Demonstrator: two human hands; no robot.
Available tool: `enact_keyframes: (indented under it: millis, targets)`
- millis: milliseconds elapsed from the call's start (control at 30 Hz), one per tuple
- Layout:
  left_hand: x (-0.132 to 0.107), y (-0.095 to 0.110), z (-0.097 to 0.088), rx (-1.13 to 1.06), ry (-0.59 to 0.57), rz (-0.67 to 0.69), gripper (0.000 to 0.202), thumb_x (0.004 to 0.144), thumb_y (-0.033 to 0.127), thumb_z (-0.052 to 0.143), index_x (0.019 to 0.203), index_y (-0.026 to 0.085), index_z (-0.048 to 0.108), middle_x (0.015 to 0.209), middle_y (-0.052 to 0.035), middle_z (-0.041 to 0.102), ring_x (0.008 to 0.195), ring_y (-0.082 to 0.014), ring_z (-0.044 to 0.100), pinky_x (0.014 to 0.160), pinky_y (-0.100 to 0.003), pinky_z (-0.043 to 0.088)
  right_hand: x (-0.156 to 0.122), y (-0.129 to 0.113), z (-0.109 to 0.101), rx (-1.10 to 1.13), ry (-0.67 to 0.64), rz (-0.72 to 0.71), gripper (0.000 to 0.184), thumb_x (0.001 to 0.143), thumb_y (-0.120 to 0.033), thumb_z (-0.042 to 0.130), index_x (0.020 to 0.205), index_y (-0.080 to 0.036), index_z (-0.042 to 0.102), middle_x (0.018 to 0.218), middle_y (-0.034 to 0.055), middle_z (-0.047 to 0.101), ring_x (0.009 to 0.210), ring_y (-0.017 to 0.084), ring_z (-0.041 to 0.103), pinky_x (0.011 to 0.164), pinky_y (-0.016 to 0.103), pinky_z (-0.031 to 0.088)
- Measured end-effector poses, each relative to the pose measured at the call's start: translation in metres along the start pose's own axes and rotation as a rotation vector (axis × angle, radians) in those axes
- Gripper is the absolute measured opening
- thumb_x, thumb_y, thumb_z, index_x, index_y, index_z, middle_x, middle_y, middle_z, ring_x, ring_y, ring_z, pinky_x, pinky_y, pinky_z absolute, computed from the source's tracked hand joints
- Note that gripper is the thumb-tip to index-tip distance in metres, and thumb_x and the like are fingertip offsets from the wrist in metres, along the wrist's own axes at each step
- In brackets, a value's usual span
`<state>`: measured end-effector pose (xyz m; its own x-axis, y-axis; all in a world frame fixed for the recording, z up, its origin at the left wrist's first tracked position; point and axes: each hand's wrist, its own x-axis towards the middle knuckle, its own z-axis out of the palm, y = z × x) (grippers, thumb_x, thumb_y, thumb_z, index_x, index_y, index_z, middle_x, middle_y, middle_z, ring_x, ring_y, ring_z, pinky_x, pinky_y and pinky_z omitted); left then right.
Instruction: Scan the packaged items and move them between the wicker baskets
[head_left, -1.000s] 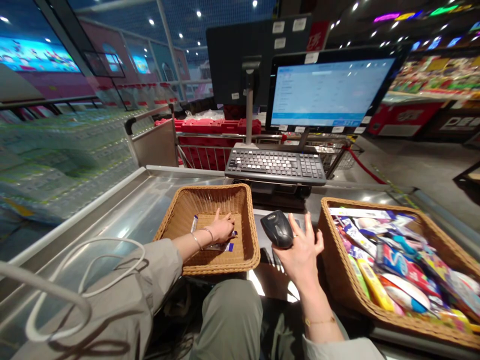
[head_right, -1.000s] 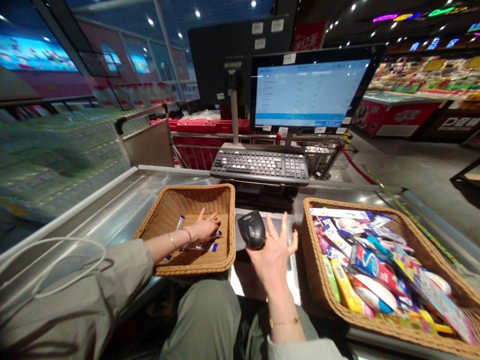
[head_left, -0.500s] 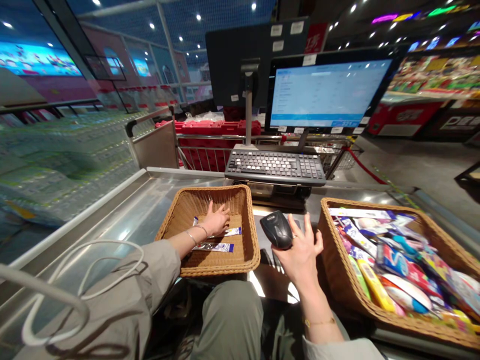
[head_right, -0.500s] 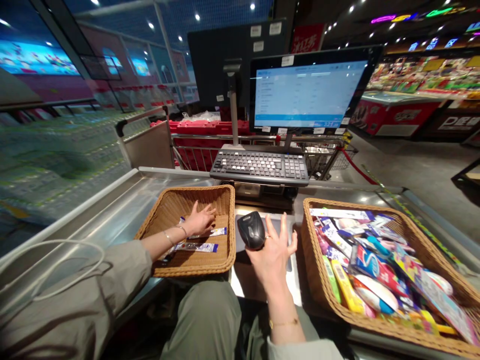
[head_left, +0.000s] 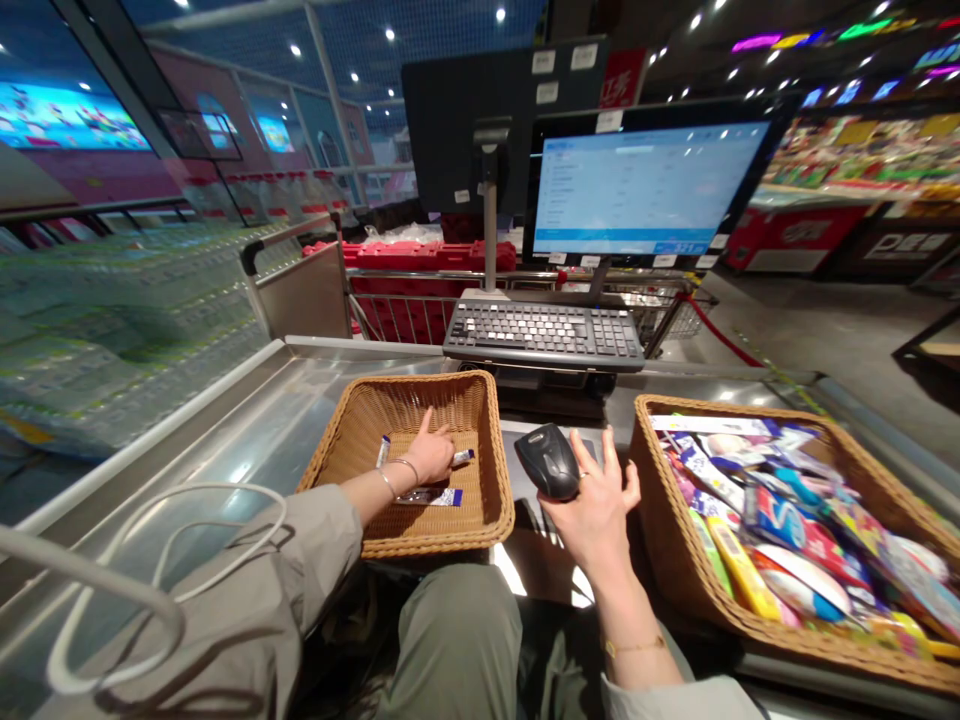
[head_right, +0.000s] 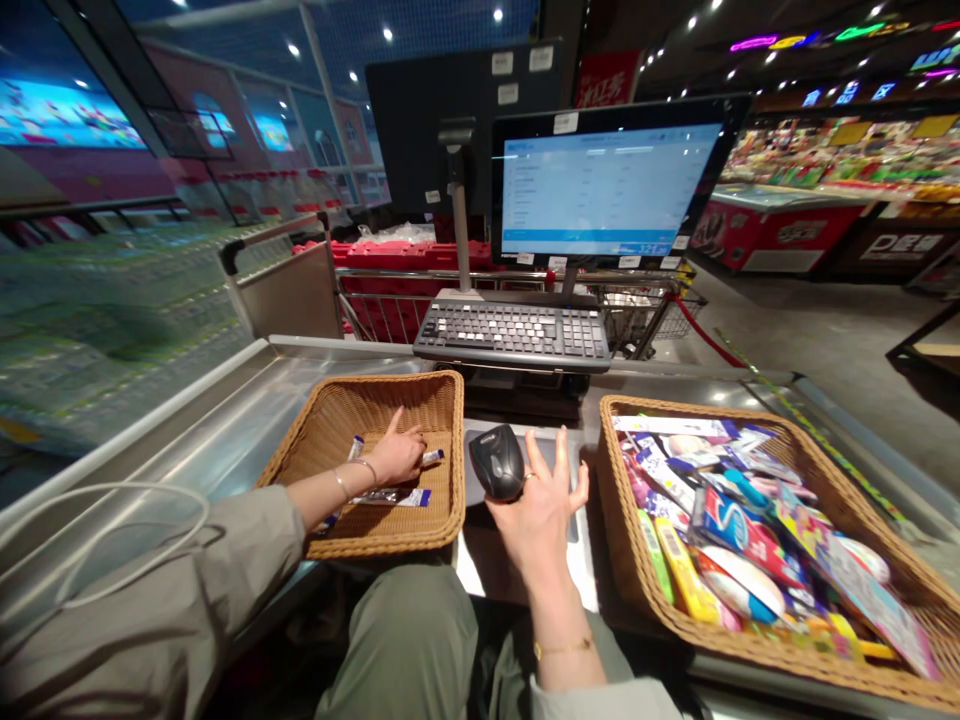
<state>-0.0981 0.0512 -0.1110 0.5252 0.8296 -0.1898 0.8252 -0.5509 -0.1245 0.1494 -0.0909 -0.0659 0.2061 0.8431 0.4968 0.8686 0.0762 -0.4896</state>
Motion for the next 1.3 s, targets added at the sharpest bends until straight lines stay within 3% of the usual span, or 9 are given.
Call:
enact_keyframes:
  millis: [133, 233, 367, 433, 500, 633, 833, 967, 1300]
  targets:
    - [0.008, -0.012, -0.013, -0.103, 0.009, -0.220, 0.039, 0.088, 0.050, 0.050, 0.079, 0.020, 0.073, 0.086, -0.0113, 0.077, 0.095, -0.0308, 0.071, 0.112, -0.072, 0.002, 0.000, 0.002, 0.000, -0.006, 0.008, 0.000, 0.025, 0.073, -0.031, 0.061, 0.094, -0.025, 0.073, 0.136, 0.0062, 0.062, 0.148, 0.034, 0.025, 0.113, 0.067, 0.015]
    - [0.012, -0.022, -0.017, -0.197, -0.008, -0.349, 0.044, 0.086, 0.056, 0.049, 0.073, 0.022, 0.073, 0.081, -0.0086, 0.077, 0.093, -0.0309, 0.071, 0.110, -0.069, 0.019, 0.000, 0.003, 0.001, -0.007, 0.010, -0.001, 0.024, 0.073, -0.031, 0.060, 0.093, -0.025, 0.073, 0.135, 0.0060, 0.063, 0.148, 0.032, 0.024, 0.113, 0.066, 0.014]
    - [0.009, -0.028, -0.011, -0.296, -0.054, -0.435, 0.047, 0.092, 0.050, 0.040, 0.079, 0.021, 0.075, 0.072, -0.0055, 0.075, 0.079, -0.0238, 0.072, 0.092, -0.044, 0.049, -0.001, 0.003, 0.002, -0.005, 0.009, -0.007, 0.024, 0.073, -0.031, 0.060, 0.092, -0.023, 0.073, 0.135, 0.0076, 0.062, 0.148, 0.033, 0.024, 0.114, 0.065, 0.013]
    - [0.005, -0.030, -0.006, -0.309, -0.074, -0.443, 0.046, 0.094, 0.044, 0.039, 0.086, 0.019, 0.076, 0.071, -0.0056, 0.075, 0.072, -0.0213, 0.072, 0.078, -0.033, 0.053, -0.001, 0.003, 0.003, -0.004, 0.009, -0.008, 0.024, 0.073, -0.031, 0.060, 0.092, -0.023, 0.072, 0.136, 0.0068, 0.062, 0.148, 0.033, 0.024, 0.113, 0.065, 0.013]
    - [0.000, -0.032, -0.003, -0.282, -0.084, -0.439, 0.041, 0.092, 0.044, 0.045, 0.085, 0.017, 0.075, 0.074, -0.0081, 0.075, 0.074, -0.0231, 0.072, 0.076, -0.033, 0.053, -0.001, 0.004, 0.004, -0.006, 0.004, -0.008, 0.023, 0.073, -0.031, 0.060, 0.091, -0.023, 0.072, 0.136, 0.0062, 0.062, 0.148, 0.034, 0.025, 0.113, 0.066, 0.014]
    - [-0.006, -0.039, 0.001, -0.173, -0.036, -0.325, 0.035, 0.083, 0.050, 0.061, 0.091, 0.018, 0.074, 0.099, -0.0153, 0.075, 0.103, -0.0328, 0.068, 0.094, -0.046, 0.048, -0.001, 0.005, 0.004, -0.008, 0.008, -0.009, 0.024, 0.073, -0.030, 0.061, 0.093, -0.023, 0.072, 0.136, 0.0067, 0.062, 0.147, 0.034, 0.025, 0.113, 0.067, 0.014]
    - [-0.008, -0.046, 0.008, -0.081, 0.001, 0.075, 0.041, 0.078, 0.040, 0.074, 0.118, 0.033, 0.067, 0.147, -0.0046, 0.054, 0.141, -0.0296, 0.040, 0.115, -0.052, 0.028, -0.001, 0.005, 0.004, -0.011, -0.001, 0.000, 0.023, 0.073, -0.030, 0.061, 0.091, -0.023, 0.073, 0.136, 0.0056, 0.062, 0.148, 0.033, 0.025, 0.113, 0.066, 0.013]
    - [-0.009, -0.051, 0.015, -0.036, 0.006, 0.223, 0.040, 0.081, 0.029, 0.071, 0.120, 0.033, 0.065, 0.145, -0.0039, 0.055, 0.144, -0.0284, 0.036, 0.117, -0.062, 0.013, -0.002, 0.007, 0.005, -0.014, 0.012, -0.006, 0.024, 0.073, -0.031, 0.060, 0.092, -0.022, 0.072, 0.135, 0.0072, 0.063, 0.147, 0.034, 0.025, 0.113, 0.065, 0.013]
    - [-0.010, -0.049, 0.024, 0.122, 0.061, 0.401, 0.028, 0.079, 0.015, 0.065, 0.107, 0.021, 0.066, 0.130, -0.0104, 0.067, 0.136, -0.0279, 0.047, 0.118, -0.065, 0.004, -0.001, 0.007, 0.006, -0.001, 0.003, -0.006, 0.024, 0.073, -0.031, 0.060, 0.092, -0.023, 0.072, 0.136, 0.0064, 0.062, 0.148, 0.034, 0.025, 0.113, 0.066, 0.012]
